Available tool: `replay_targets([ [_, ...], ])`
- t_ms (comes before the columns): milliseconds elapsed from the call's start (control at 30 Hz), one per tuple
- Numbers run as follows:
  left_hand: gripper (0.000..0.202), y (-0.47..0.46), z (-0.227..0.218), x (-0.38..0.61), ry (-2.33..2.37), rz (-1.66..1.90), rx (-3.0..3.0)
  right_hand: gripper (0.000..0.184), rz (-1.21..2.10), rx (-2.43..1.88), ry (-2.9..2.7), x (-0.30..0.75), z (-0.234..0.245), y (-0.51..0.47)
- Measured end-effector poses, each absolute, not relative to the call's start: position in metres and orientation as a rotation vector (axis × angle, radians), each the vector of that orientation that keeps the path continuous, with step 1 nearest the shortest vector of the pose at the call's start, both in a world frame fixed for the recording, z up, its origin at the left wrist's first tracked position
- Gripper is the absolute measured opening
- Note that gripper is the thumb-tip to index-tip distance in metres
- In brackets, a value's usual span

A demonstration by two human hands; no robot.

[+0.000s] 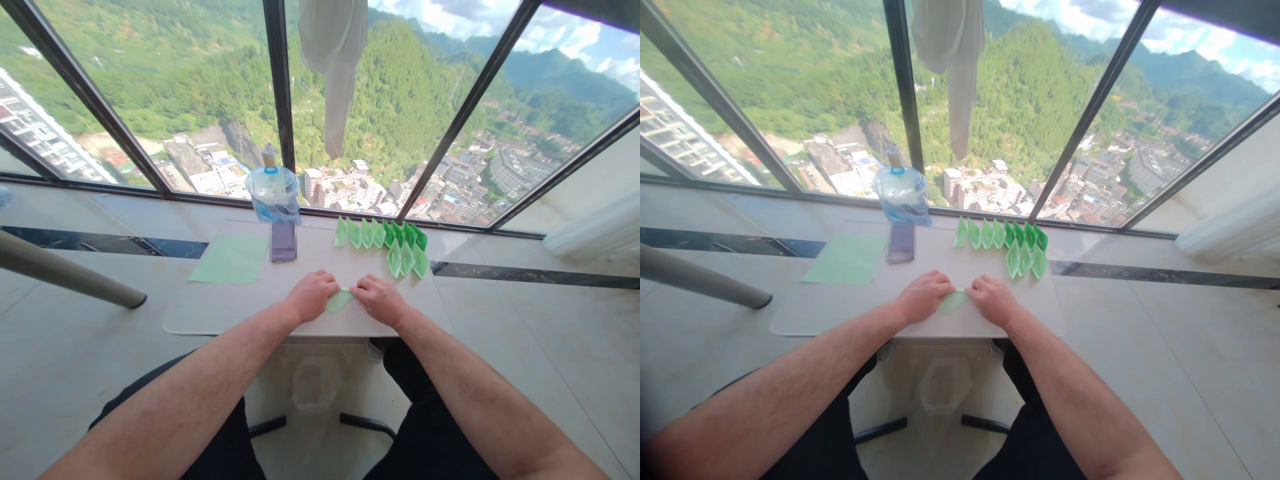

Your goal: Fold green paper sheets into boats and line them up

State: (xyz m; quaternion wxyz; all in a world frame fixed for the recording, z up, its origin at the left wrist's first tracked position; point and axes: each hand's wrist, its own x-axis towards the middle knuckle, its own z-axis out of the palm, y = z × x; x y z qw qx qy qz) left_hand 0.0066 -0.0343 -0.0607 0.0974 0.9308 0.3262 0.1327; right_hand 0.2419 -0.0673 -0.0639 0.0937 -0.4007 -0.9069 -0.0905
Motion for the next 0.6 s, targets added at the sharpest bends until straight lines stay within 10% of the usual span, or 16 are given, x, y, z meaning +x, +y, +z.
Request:
replay_targets([
  [600, 0.022, -0.052, -0.047, 0.013, 1.058, 0.165, 2.932, 0.022, -0.235, -1.263, -2.762, 0.237, -0.059, -0.070],
])
